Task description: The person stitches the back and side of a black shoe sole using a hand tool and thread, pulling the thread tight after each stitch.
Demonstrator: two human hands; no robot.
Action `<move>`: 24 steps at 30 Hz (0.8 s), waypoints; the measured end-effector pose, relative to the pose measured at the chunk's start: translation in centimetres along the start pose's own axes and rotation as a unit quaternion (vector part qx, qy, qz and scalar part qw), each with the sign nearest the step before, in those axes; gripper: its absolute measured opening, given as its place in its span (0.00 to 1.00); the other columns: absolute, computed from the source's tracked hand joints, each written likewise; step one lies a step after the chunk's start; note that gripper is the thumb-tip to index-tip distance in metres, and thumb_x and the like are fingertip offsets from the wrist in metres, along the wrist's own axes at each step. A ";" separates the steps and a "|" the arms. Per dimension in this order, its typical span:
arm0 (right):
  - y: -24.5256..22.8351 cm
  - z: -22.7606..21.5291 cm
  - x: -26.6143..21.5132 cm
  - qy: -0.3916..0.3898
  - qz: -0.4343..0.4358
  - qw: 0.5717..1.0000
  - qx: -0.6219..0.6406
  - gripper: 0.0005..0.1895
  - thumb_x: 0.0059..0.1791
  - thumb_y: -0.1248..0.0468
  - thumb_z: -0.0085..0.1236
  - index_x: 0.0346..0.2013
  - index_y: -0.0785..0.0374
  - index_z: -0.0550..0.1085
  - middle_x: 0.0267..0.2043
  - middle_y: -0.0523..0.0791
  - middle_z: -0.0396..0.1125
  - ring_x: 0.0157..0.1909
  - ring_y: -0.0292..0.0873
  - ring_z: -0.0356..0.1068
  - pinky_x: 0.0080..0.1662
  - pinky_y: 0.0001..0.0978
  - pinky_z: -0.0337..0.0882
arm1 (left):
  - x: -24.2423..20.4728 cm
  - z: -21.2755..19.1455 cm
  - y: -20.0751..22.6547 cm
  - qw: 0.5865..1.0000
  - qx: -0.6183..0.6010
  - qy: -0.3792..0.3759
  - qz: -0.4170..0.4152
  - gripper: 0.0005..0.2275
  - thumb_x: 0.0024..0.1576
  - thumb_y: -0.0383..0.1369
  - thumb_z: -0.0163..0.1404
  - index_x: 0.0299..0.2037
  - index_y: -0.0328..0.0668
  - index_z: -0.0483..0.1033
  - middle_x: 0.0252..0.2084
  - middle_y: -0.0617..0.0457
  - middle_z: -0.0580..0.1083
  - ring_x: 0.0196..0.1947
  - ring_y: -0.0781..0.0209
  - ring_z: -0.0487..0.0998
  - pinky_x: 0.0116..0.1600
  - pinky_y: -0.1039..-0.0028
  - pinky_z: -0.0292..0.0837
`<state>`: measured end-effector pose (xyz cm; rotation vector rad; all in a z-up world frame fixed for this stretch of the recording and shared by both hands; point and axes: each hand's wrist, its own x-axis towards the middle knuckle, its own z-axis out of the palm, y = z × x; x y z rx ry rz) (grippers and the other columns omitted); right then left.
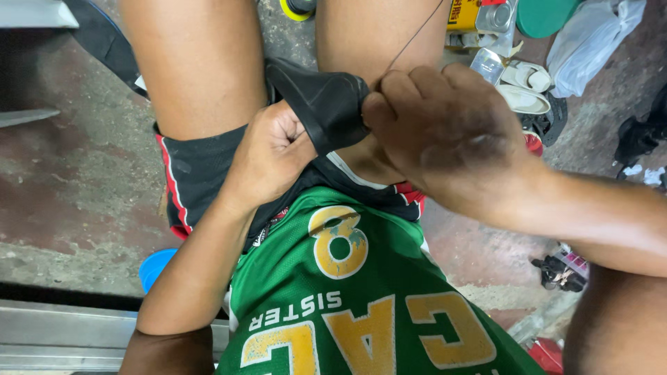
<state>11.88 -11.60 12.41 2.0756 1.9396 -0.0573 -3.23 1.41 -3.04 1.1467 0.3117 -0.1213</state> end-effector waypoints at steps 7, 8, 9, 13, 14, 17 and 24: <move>3.2 2.1 -1.5 0.073 -0.014 0.997 -0.007 0.24 0.51 0.40 0.61 0.22 0.52 0.69 0.25 0.39 0.64 0.26 0.38 0.66 0.31 0.30 0.65 | 0.3 -0.1 -0.9 0.992 -0.104 -0.037 0.059 0.10 0.67 0.22 0.48 0.57 0.32 0.74 0.52 0.58 0.77 0.51 0.73 0.75 0.59 0.79 0.72; 3.4 2.4 -1.5 0.076 -0.020 0.997 -0.015 0.28 0.50 0.38 0.60 0.18 0.53 0.69 0.22 0.39 0.65 0.22 0.38 0.66 0.28 0.30 0.64 | 0.3 -0.1 -1.0 0.991 -0.108 -0.041 0.068 0.10 0.67 0.22 0.48 0.58 0.32 0.74 0.54 0.57 0.76 0.53 0.72 0.75 0.61 0.79 0.72; 3.8 2.6 -1.4 0.085 -0.013 0.996 -0.005 0.28 0.51 0.38 0.61 0.18 0.53 0.69 0.22 0.39 0.65 0.24 0.40 0.67 0.29 0.31 0.65 | 0.4 -0.1 -0.9 0.990 -0.110 -0.045 0.076 0.11 0.67 0.22 0.48 0.58 0.32 0.73 0.55 0.57 0.76 0.55 0.72 0.75 0.63 0.78 0.71; 4.4 2.5 -1.6 0.080 0.008 0.996 0.039 0.28 0.51 0.38 0.64 0.20 0.54 0.70 0.24 0.40 0.65 0.28 0.43 0.68 0.33 0.34 0.66 | -0.1 0.5 0.6 0.991 -0.128 0.023 0.014 0.11 0.68 0.22 0.43 0.58 0.32 0.73 0.49 0.54 0.75 0.44 0.70 0.75 0.52 0.79 0.74; 4.7 2.3 -1.6 0.070 0.012 0.996 0.049 0.27 0.51 0.39 0.63 0.21 0.55 0.70 0.24 0.40 0.65 0.28 0.44 0.68 0.34 0.34 0.66 | -0.6 0.5 1.4 0.995 -0.083 0.049 -0.021 0.11 0.67 0.22 0.42 0.57 0.33 0.73 0.44 0.53 0.73 0.35 0.70 0.73 0.42 0.79 0.75; 5.9 1.8 -2.0 0.033 0.032 0.999 -0.024 0.25 0.54 0.40 0.59 0.21 0.51 0.70 0.22 0.38 0.62 0.26 0.40 0.67 0.32 0.35 0.64 | -3.2 0.7 4.1 0.986 0.069 0.146 -0.032 0.11 0.64 0.23 0.43 0.55 0.34 0.72 0.48 0.52 0.70 0.29 0.72 0.74 0.33 0.81 0.78; 4.7 3.5 -2.4 0.106 0.018 0.985 0.138 0.26 0.53 0.44 0.63 0.20 0.55 0.69 0.22 0.41 0.62 0.27 0.44 0.67 0.32 0.35 0.62 | -5.1 2.4 7.8 0.889 0.349 0.262 0.139 0.15 0.61 0.23 0.59 0.57 0.40 0.74 0.54 0.46 0.69 0.34 0.66 0.73 0.36 0.77 0.72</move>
